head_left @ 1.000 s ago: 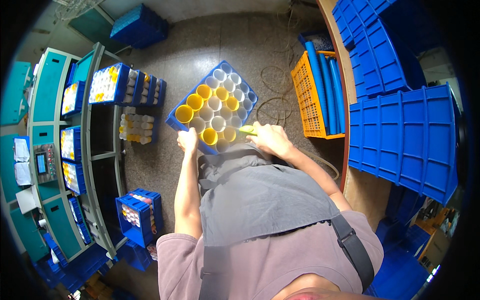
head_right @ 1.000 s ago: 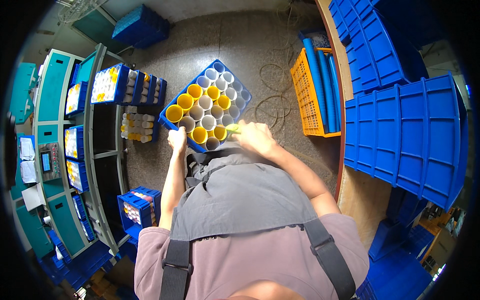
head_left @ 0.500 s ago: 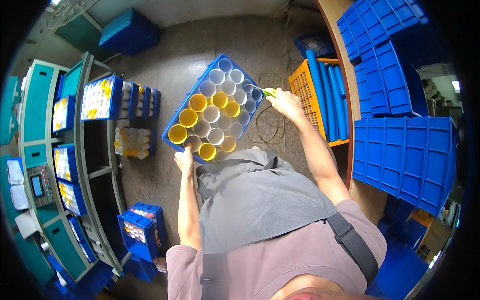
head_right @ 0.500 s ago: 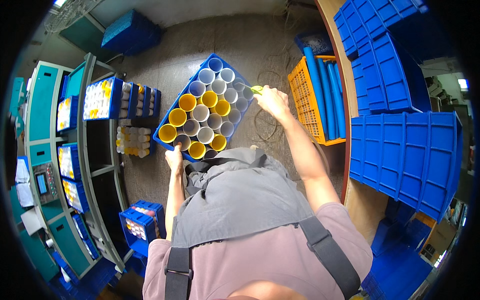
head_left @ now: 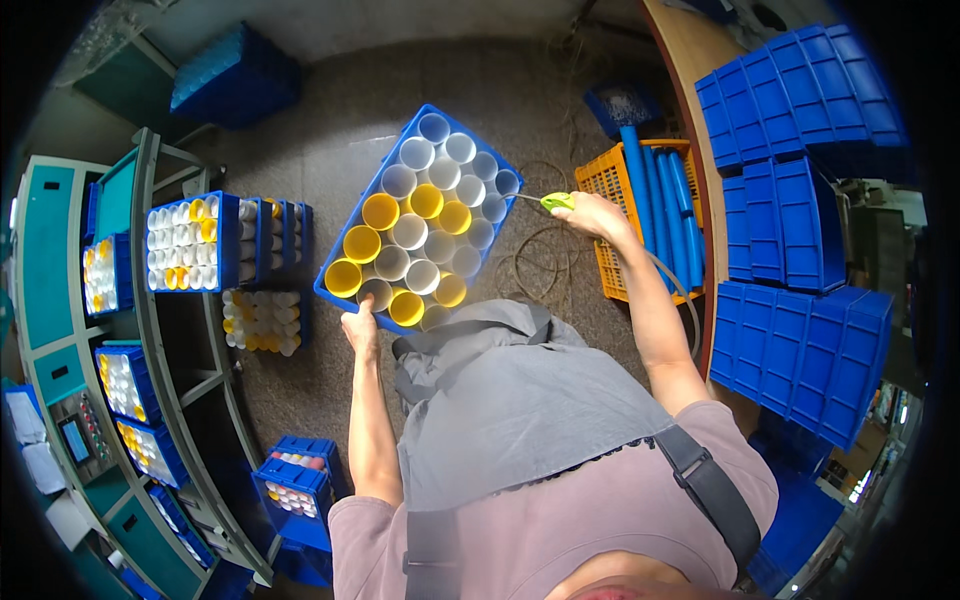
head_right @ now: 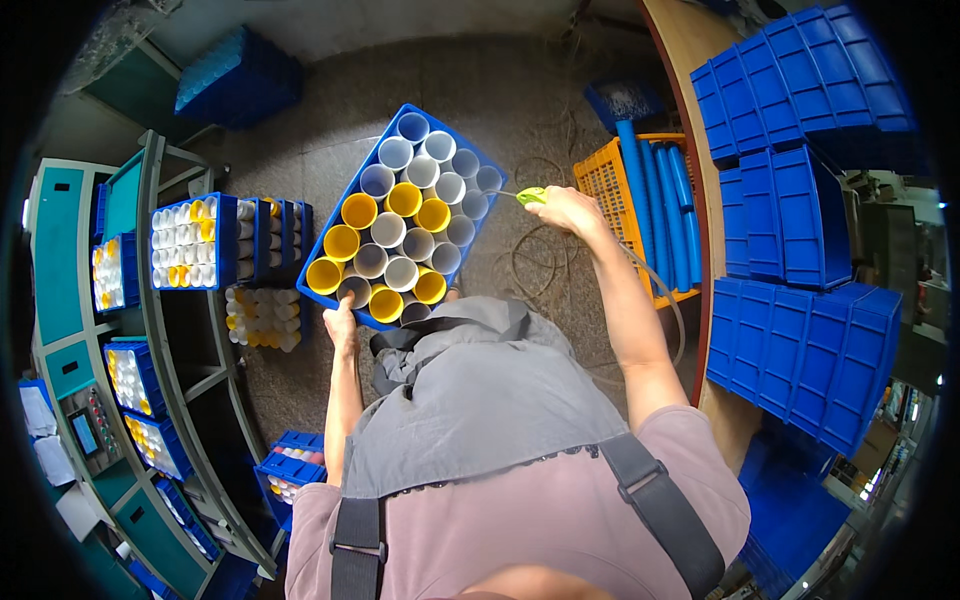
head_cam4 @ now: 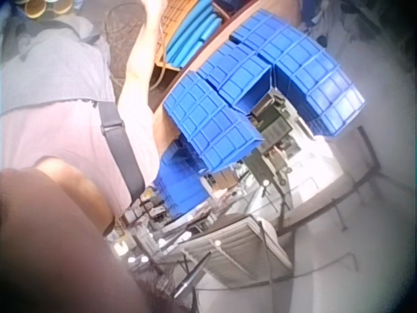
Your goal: The person carries a blue tray of white and yellow cups, uses a green tool to adjust contents, and places the tray on a workbench. They then pour white granular material into the cups from a large plastic tube and arrange the filled cups in trays.
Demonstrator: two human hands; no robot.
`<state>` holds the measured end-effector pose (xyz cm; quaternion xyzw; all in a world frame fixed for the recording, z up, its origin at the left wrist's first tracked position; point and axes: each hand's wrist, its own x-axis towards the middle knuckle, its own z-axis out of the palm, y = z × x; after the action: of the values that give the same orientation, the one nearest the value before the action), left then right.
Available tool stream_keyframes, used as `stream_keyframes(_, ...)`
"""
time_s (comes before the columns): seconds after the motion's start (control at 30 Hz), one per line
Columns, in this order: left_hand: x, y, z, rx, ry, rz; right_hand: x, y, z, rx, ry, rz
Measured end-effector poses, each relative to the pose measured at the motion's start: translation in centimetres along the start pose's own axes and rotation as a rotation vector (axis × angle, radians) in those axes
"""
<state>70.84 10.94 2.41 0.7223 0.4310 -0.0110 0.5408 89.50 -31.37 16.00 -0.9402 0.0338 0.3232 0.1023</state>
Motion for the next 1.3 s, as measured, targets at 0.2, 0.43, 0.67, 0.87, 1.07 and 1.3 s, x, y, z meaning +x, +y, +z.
stream_keyframes(0.2,2.2,1.8,-0.1,0.018,0.048,-0.094,-0.7,-5.2,-0.7,-0.085,-0.066,-0.094)
stream_keyframes(0.43,7.0,3.9,2.9,0.152,0.164,-0.262,-2.2,-10.4,-2.0,-0.160,-0.210,-0.374)
stream_keyframes(0.67,9.7,7.0,6.6,0.112,0.276,-0.393,1.2,-10.4,-5.7,-0.224,-0.183,-0.603)
stream_keyframes(0.87,11.0,10.9,10.1,0.019,0.364,-0.459,6.5,-9.4,-10.4,-0.230,-0.226,-0.683)
stream_keyframes(1.07,10.4,14.0,11.8,0.041,0.455,-0.466,9.7,-10.4,-15.7,-0.163,-0.130,-0.743)
stream_keyframes(1.3,7.7,17.6,12.3,0.060,0.543,-0.454,12.0,-12.8,-20.2,-0.234,-0.127,-0.852)
